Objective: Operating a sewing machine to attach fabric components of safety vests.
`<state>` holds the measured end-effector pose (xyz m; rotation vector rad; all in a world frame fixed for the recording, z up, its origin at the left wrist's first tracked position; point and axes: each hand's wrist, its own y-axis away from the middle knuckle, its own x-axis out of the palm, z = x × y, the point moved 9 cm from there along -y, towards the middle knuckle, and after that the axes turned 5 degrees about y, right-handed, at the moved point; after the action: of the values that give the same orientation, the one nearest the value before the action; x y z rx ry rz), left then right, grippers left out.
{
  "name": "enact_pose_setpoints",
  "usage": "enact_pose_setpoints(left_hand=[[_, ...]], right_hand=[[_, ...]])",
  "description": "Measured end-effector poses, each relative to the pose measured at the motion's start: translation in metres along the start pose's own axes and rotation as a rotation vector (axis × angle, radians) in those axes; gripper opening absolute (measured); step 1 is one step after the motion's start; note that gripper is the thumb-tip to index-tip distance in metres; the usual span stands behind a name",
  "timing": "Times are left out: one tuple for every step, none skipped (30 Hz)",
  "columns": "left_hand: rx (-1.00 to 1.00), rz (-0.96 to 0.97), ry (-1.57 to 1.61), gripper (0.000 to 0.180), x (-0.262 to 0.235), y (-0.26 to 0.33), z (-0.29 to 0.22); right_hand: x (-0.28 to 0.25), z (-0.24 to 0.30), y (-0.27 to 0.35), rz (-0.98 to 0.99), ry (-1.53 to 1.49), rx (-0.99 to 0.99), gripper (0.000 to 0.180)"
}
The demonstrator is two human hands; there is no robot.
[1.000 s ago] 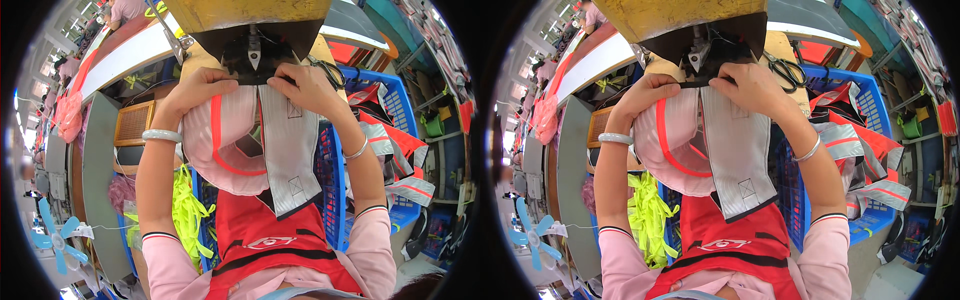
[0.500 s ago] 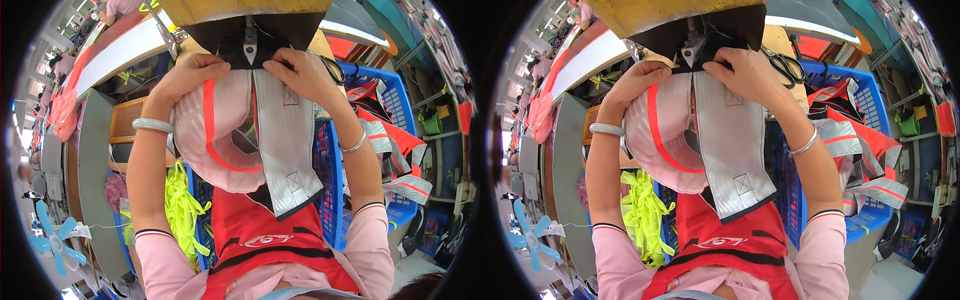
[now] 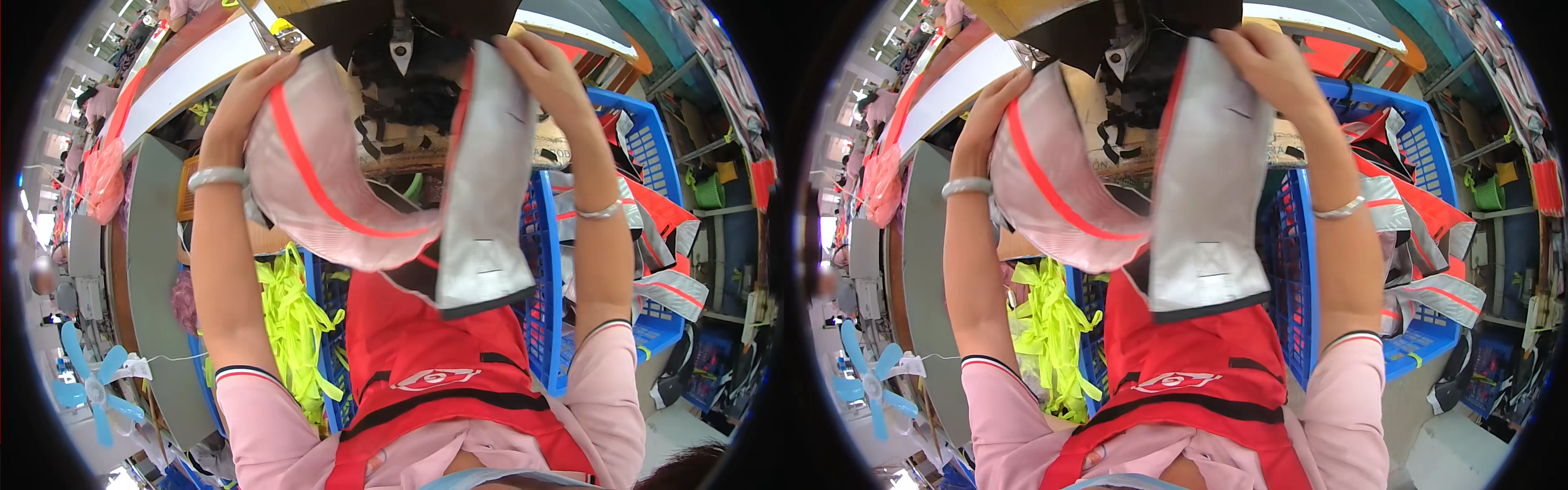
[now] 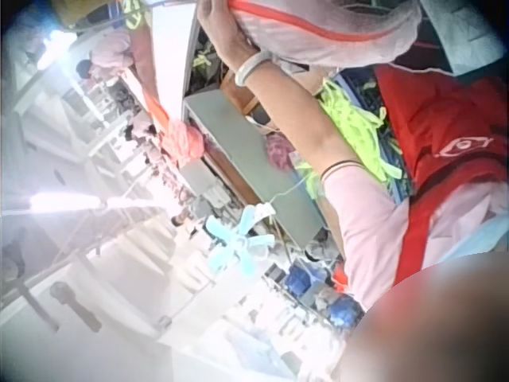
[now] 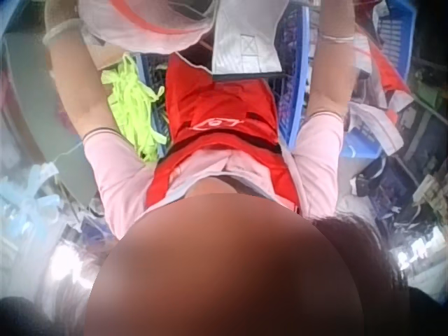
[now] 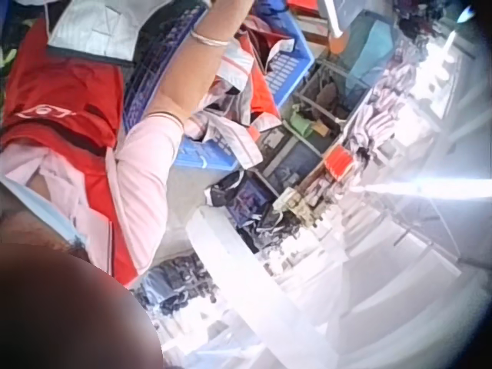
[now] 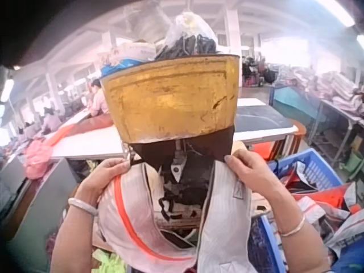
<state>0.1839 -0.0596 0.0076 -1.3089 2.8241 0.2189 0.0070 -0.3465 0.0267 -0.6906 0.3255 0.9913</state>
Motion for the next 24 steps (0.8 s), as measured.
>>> enact_pose_setpoints(left_hand=[[0.017, 0.045, -0.078, 0.028, -0.004, 0.007, 0.004], [0.028, 0.083, -0.158, 0.026, -0.007, 0.017, 0.013], [0.051, 0.159, -0.259, 0.022, 0.004, 0.032, 0.016], [0.069, 0.232, -0.358, 0.017, 0.021, 0.049, 0.02], [0.016, 0.275, -0.428, 0.017, 0.042, 0.062, 0.022], [-0.041, 0.317, -0.498, 0.017, 0.061, 0.074, 0.024], [-0.033, 0.375, -0.444, 0.019, 0.08, 0.08, 0.028], [-0.033, 0.424, -0.395, 0.021, 0.094, 0.087, 0.035], [0.022, 0.414, -0.332, 0.021, 0.11, 0.088, 0.042], [0.073, 0.396, -0.272, 0.02, 0.121, 0.091, 0.045], [-0.011, 0.37, -0.37, 0.023, 0.125, 0.095, 0.054], [-0.014, 0.371, -0.372, 0.023, 0.133, 0.099, 0.054], [0.056, 0.395, -0.299, 0.026, 0.144, 0.104, 0.045], [0.125, 0.418, -0.224, 0.029, 0.149, 0.109, 0.035], [-0.199, 0.513, -0.128, 0.035, 0.15, 0.112, 0.054], [-0.2, 0.505, -0.125, 0.035, 0.147, 0.116, 0.055], [-0.148, 0.467, -0.06, 0.036, 0.144, 0.118, 0.052], [-0.097, 0.429, 0.004, 0.037, 0.14, 0.12, 0.05], [0.125, 0.389, -0.194, 0.041, 0.136, 0.123, 0.038], [0.126, 0.39, -0.194, 0.041, 0.134, 0.131, 0.045], [0.152, 0.346, -0.338, 0.041, 0.13, 0.14, 0.051], [0.176, 0.301, -0.479, 0.041, 0.127, 0.145, 0.054], [0.23, 0.278, -0.614, 0.039, 0.128, 0.146, 0.054], [0.233, 0.28, -0.612, 0.039, 0.129, 0.143, 0.054]], right_hand=[[-0.014, -0.019, 0.008, 0.002, 0.056, 0.035, 0.04], [-0.003, -0.017, 0.022, 0.107, 0.009, 0.001, 0.038], [0.011, -0.006, 0.047, 0.22, -0.043, -0.036, 0.036], [0.034, 0.009, 0.08, 0.325, 0.076, 0.03, 0.028], [0.059, 0.038, 0.111, 0.495, 0.082, -0.051, 0.02], [0.078, 0.066, 0.136, 0.535, 0.042, -0.257, 0.018], [0.085, 0.091, 0.152, 0.528, 0.066, -0.362, 0.03], [0.084, 0.114, 0.159, 0.383, 0.107, -0.483, 0.044], [0.08, 0.125, 0.159, 0.211, 0.033, -0.503, 0.065], [0.086, 0.133, 0.16, 0.21, 0.033, -0.496, 0.065], [0.094, 0.133, 0.156, 0.224, 0.111, -0.396, 0.076], [0.099, 0.129, 0.154, 0.238, 0.188, -0.294, 0.087], [0.108, 0.124, 0.155, 0.296, 0.284, -0.274, 0.096], [0.108, 0.121, 0.154, 0.298, 0.282, -0.275, 0.096], [0.106, 0.109, 0.153, 0.307, 0.339, -0.205, 0.094], [0.103, 0.096, 0.152, 0.318, 0.396, -0.14, 0.092], [0.091, 0.09, 0.15, 0.228, 0.253, -0.113, 0.066], [0.087, 0.08, 0.151, 0.228, 0.256, -0.113, 0.066], [0.084, 0.069, 0.152, 0.244, 0.211, -0.111, 0.053], [0.081, 0.066, 0.15, 0.263, 0.165, -0.11, 0.04], [0.071, 0.057, 0.147, 0.262, 0.107, 0.017, 0.027], [0.063, 0.053, 0.146, 0.262, -0.001, 0.052, 0.026], [0.06, 0.046, 0.146, 0.288, 0.038, 0.065, 0.025], [0.059, 0.041, 0.145, 0.314, 0.077, 0.077, 0.024]])
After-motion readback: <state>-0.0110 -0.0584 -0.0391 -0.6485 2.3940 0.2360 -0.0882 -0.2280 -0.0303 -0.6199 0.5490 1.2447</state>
